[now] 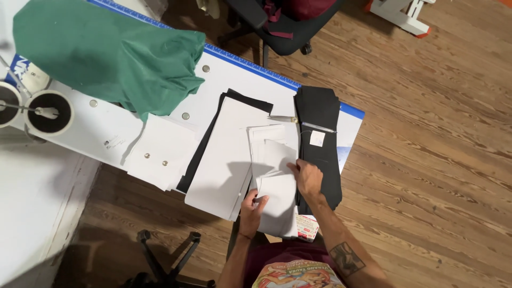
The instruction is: Organizing and marking leather pieces and paper templates on a workbench
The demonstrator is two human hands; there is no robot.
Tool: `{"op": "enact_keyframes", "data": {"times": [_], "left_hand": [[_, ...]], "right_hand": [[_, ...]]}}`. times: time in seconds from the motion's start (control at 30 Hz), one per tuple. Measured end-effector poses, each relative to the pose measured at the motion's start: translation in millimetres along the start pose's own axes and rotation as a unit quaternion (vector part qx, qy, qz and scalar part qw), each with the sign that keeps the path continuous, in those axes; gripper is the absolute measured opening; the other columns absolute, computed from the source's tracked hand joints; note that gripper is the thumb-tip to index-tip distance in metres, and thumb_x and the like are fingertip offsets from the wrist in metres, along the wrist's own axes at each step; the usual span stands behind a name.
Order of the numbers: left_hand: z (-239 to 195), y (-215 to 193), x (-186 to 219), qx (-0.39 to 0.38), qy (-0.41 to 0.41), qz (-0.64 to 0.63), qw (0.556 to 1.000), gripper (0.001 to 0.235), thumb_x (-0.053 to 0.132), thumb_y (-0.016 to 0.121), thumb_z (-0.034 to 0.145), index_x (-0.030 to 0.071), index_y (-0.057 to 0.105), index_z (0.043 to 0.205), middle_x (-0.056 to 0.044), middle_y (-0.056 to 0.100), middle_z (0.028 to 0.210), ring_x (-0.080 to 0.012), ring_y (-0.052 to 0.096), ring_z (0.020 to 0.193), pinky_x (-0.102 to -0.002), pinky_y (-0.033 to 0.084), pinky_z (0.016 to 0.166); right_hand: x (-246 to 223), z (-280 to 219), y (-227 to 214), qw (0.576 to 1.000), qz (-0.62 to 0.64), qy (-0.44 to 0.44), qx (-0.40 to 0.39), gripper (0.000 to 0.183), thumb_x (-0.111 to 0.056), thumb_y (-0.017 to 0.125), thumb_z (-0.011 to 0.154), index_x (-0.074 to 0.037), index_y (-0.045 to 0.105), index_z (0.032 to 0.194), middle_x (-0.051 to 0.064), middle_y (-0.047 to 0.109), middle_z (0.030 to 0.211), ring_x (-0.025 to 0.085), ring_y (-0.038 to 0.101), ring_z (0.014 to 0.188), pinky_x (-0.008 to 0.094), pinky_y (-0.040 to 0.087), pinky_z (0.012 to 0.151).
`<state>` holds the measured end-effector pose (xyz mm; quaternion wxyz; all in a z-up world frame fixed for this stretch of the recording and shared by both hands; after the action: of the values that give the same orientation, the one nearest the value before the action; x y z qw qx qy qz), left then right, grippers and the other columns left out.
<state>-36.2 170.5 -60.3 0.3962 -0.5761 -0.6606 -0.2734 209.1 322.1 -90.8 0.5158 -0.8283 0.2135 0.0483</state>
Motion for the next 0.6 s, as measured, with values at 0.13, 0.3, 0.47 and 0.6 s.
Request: {"op": "enact_keyframes", "data": {"times": [0.13, 0.3, 0.47, 0.6], "left_hand": [[5, -6, 59, -0.033, 0.175, -0.055, 0.983, 0.037, 0.019, 0.08, 0.112, -0.007, 0.078, 0.14, -0.022, 0.066, 0.158, -0.0423, 0.071, 0.143, -0.047, 0.067, 0.111], [5, -7, 111, -0.058, 0.237, -0.026, 0.969, 0.026, 0.013, 0.076, 0.114, -0.006, 0.076, 0.132, -0.022, 0.056, 0.166, -0.0405, 0.055, 0.156, -0.046, 0.061, 0.119], [21, -8, 0, -0.006, 0.218, -0.001, 0.976, 0.039, 0.022, 0.092, 0.107, -0.006, 0.079, 0.13, -0.021, 0.078, 0.115, -0.0393, 0.085, 0.115, -0.043, 0.074, 0.102], [-19, -10, 33, -0.045, 0.014, -0.012, 0.999, 0.073, 0.039, 0.085, 0.103, 0.008, 0.056, 0.162, -0.018, 0.088, 0.126, -0.0259, 0.083, 0.106, -0.041, 0.063, 0.092]], "right_hand": [[-10, -23, -33, 0.995, 0.039, -0.089, 0.037, 0.034, -0.054, 0.076, 0.113, -0.023, 0.088, 0.111, -0.004, 0.087, 0.126, 0.035, 0.085, 0.112, 0.051, 0.071, 0.093], [3, -42, 7, 0.843, 0.506, -0.032, -0.182, 0.018, -0.023, 0.086, 0.104, -0.007, 0.094, 0.104, 0.011, 0.09, 0.09, 0.018, 0.081, 0.082, 0.034, 0.065, 0.077], [1, -23, 9, 0.816, 0.527, 0.157, -0.177, 0.102, -0.094, 0.058, 0.106, -0.003, 0.08, 0.147, 0.024, 0.083, 0.12, 0.038, 0.084, 0.107, 0.05, 0.07, 0.088], [-7, 13, 11, 0.989, 0.089, 0.013, -0.117, 0.072, -0.074, 0.096, 0.082, -0.02, 0.073, 0.124, 0.009, 0.085, 0.11, 0.033, 0.079, 0.105, 0.05, 0.06, 0.09]]}}
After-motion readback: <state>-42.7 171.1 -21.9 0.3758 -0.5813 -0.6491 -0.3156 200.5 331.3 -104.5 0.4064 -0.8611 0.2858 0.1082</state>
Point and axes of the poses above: each hand's wrist, its own z-axis towards the middle knuckle, its own y-axis out of the palm, x = y × z, the point moved 8 cm from there along z, towards the middle knuckle
